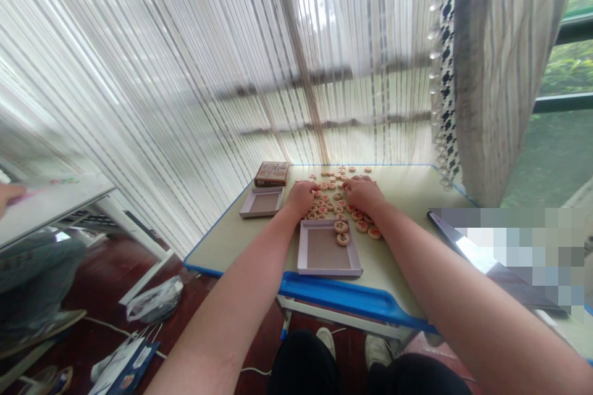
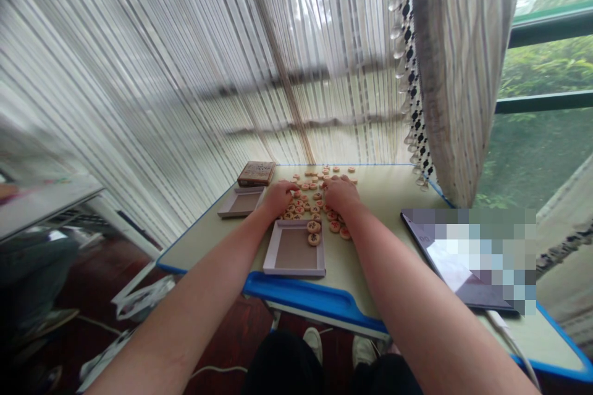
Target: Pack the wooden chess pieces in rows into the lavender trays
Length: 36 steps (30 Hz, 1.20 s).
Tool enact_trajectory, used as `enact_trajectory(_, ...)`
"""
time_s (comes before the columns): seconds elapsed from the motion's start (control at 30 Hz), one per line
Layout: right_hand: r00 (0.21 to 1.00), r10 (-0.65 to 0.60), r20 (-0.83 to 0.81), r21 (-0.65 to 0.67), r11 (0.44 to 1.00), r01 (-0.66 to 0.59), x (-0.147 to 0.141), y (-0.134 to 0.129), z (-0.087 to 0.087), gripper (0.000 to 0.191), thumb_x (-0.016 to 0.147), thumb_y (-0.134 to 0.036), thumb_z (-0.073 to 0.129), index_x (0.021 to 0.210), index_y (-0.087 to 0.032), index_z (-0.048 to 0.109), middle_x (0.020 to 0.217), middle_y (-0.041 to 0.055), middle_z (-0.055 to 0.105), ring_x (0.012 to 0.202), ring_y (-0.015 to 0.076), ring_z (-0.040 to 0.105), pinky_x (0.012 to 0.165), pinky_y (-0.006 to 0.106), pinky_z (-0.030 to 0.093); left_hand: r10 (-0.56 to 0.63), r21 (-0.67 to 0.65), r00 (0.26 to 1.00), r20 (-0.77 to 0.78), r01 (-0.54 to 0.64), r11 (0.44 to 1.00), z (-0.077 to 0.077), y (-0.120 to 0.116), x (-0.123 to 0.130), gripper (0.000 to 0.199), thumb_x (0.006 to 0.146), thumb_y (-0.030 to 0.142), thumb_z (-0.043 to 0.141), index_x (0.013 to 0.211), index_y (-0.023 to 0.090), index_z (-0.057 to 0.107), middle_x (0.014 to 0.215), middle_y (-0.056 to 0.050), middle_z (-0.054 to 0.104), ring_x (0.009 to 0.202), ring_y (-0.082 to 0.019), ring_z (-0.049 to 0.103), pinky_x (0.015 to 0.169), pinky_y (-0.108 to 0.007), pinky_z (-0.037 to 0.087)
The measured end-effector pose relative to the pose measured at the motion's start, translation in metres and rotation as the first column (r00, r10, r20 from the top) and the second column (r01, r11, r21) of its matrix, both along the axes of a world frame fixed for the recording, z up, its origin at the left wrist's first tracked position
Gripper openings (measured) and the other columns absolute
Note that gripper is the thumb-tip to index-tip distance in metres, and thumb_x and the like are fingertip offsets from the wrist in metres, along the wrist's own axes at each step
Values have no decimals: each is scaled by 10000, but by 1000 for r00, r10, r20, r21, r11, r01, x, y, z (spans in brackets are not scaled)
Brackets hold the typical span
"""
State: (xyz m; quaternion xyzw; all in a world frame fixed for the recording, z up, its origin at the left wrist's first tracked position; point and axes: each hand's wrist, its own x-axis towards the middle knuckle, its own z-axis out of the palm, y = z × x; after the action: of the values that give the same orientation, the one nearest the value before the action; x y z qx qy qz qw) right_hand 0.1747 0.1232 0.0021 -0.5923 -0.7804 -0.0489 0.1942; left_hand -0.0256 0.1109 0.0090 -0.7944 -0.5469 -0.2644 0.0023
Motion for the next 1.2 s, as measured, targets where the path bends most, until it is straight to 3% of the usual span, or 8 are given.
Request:
enact_trajectory(0.17, 999, 45, 0, -37, 998, -44, 0, 4, -1, 350, 851, -298, 365, 1126, -256, 578, 1201, 50, 557, 1093, 237, 446, 919, 381, 330, 117, 13, 992, 52, -118, 993, -2, 2, -4, 385, 688, 40, 422, 960, 177, 658, 1070, -50, 626, 1010, -154, 551, 948, -261, 396)
enact_trajectory(0.27, 997, 79, 12, -76, 994, -78, -3, 4, 0, 326, 855, -345, 366, 1056, -273, 612, 1136, 46, 595, 1073, 245, 460, 902, 392, 333, 150, -38, 988, 25, -149, 988, -5, 4, -6, 346, 690, 65, 441, 930, 183, 660, 1049, -53, 626, 1001, -169, 555, 936, -278, 405)
enact_trajectory(0.57, 998, 38, -42, -88, 995, -42, -9, 1, 2, 287, 804, -390, 458, 945, -211, 632, 903, 95, 639, 1028, 250, 477, 841, 350, 362, 163, 3, 986, 43, -164, 987, -6, 4, -6, 346, 680, 75, 432, 918, 180, 660, 1064, -50, 620, 1014, -167, 544, 957, -279, 388)
enact_trajectory(0.73, 978, 114, -177, 23, 994, -111, -10, 3, 2, 242, 760, -205, 489, 957, -209, 631, 966, 44, 647, 962, 189, 516, 864, 292, 357, 171, 11, 985, 37, -171, 985, -5, 4, -5, 325, 688, 99, 432, 900, 180, 664, 1041, -50, 629, 997, -168, 548, 950, -276, 391)
enact_trajectory(0.83, 968, 159, -195, -58, 983, -173, -11, 1, 4, 275, 718, -109, 460, 857, -217, 671, 913, 19, 663, 878, 153, 556, 821, 247, 378, 158, 33, 987, 28, -159, 987, -4, 4, -5, 299, 696, 123, 440, 877, 181, 670, 1006, -53, 640, 985, -172, 551, 945, -279, 393)
enact_trajectory(0.9, 972, 125, -200, -100, 984, -147, -10, -1, 5, 302, 700, -92, 449, 838, -221, 684, 860, 15, 671, 830, 149, 572, 777, 235, 397, 167, 33, 986, 21, -168, 985, -4, 4, -5, 292, 698, 135, 448, 877, 185, 673, 1001, -52, 642, 981, -174, 551, 945, -282, 392)
enact_trajectory(1.0, 977, 21, -210, -14, 1000, -24, -6, -3, 8, 348, 699, -85, 434, 912, -210, 679, 941, 32, 665, 892, 156, 564, 810, 240, 394, 195, 20, 981, 17, -195, 981, -3, 3, -4, 287, 706, 153, 456, 889, 189, 674, 1012, -50, 643, 983, -177, 550, 945, -285, 391)
enact_trajectory(1.2, 985, -173, -29, -22, 985, 172, 1, -5, 8, 308, 779, -298, 455, 965, -195, 677, 1007, 105, 644, 995, 243, 513, 830, 346, 389, 196, 23, 981, 8, -196, 980, -4, 2, -6, 275, 707, 170, 464, 885, 188, 672, 1018, -54, 643, 984, -180, 554, 935, -283, 398)
